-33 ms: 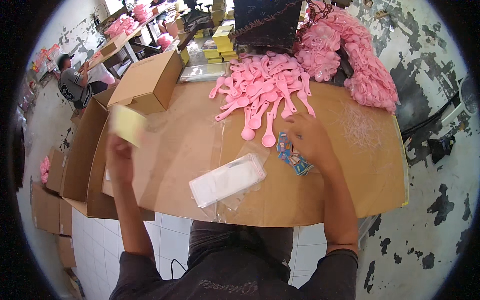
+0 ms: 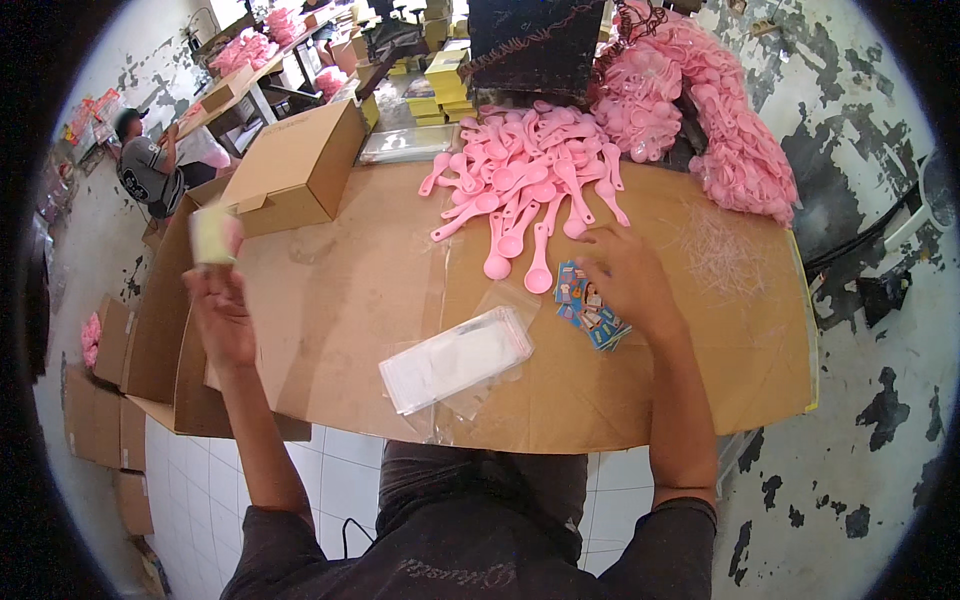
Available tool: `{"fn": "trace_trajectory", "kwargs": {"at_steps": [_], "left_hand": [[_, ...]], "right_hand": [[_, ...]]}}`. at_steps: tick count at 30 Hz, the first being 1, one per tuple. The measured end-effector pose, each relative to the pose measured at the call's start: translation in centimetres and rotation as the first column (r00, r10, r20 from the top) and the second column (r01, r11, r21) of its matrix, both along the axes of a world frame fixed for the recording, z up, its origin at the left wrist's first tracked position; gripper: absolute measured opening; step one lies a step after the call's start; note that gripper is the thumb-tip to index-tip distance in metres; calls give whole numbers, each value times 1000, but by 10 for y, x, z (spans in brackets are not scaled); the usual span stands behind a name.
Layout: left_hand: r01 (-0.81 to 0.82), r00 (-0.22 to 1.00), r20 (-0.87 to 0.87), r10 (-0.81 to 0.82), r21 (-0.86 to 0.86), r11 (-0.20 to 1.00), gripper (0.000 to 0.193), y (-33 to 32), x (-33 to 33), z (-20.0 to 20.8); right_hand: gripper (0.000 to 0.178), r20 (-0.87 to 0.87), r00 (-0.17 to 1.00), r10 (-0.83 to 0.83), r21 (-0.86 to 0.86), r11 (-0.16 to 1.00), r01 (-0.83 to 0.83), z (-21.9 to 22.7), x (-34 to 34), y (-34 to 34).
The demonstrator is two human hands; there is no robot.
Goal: The person repeatedly places a pink plastic spoon, a small printed card, and a yellow sticky note into clear plastic bags on a table. The person seals each bag and sets it aside, continuing the same sequence throughout the clip.
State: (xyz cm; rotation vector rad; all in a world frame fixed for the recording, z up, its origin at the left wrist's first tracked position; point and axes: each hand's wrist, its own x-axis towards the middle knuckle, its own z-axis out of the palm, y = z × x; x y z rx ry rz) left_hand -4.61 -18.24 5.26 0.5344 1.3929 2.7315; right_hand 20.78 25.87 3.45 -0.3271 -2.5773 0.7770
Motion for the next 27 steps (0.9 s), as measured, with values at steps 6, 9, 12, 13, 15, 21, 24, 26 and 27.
{"fn": "trace_trajectory", "kwargs": {"at_steps": [6,9,12,13,15,21,24,26,27], "left_hand": [[-7,1000,0,7,-193,981,50,22,6,-15],[169,943,-104,-317,-670,723,41,77,34,-27],[194,807,-119,-578,-872,450,43,134,75,-22],[80,775,-179,-606,-923,376,39,150,85,-26],[-44,736,-238,-634,-951,306,36,173,97,-36],[34,703,-294,-647,-896,444,20,183,94,-51],[592,716,85,-693,-601,537,17,180,92,-56],[682,671,151,-726,-511,523,20,179,92,-47],[758,618,207,-758,-411,506,22,178,92,-44]], "right_hand": [[38,236,972,-21,209,977,-29,1,21,27],[34,317,948,0,130,991,-43,5,23,27],[28,327,945,-22,58,998,3,8,20,22],[25,292,955,-46,63,998,29,6,19,22],[23,229,973,-35,64,998,21,2,18,26],[15,73,995,61,-248,968,-41,21,15,12],[15,-81,989,122,-451,880,-146,12,9,1],[17,-131,982,140,-493,850,-186,8,4,-8],[18,-168,971,168,-530,816,-233,8,2,-15]]}}
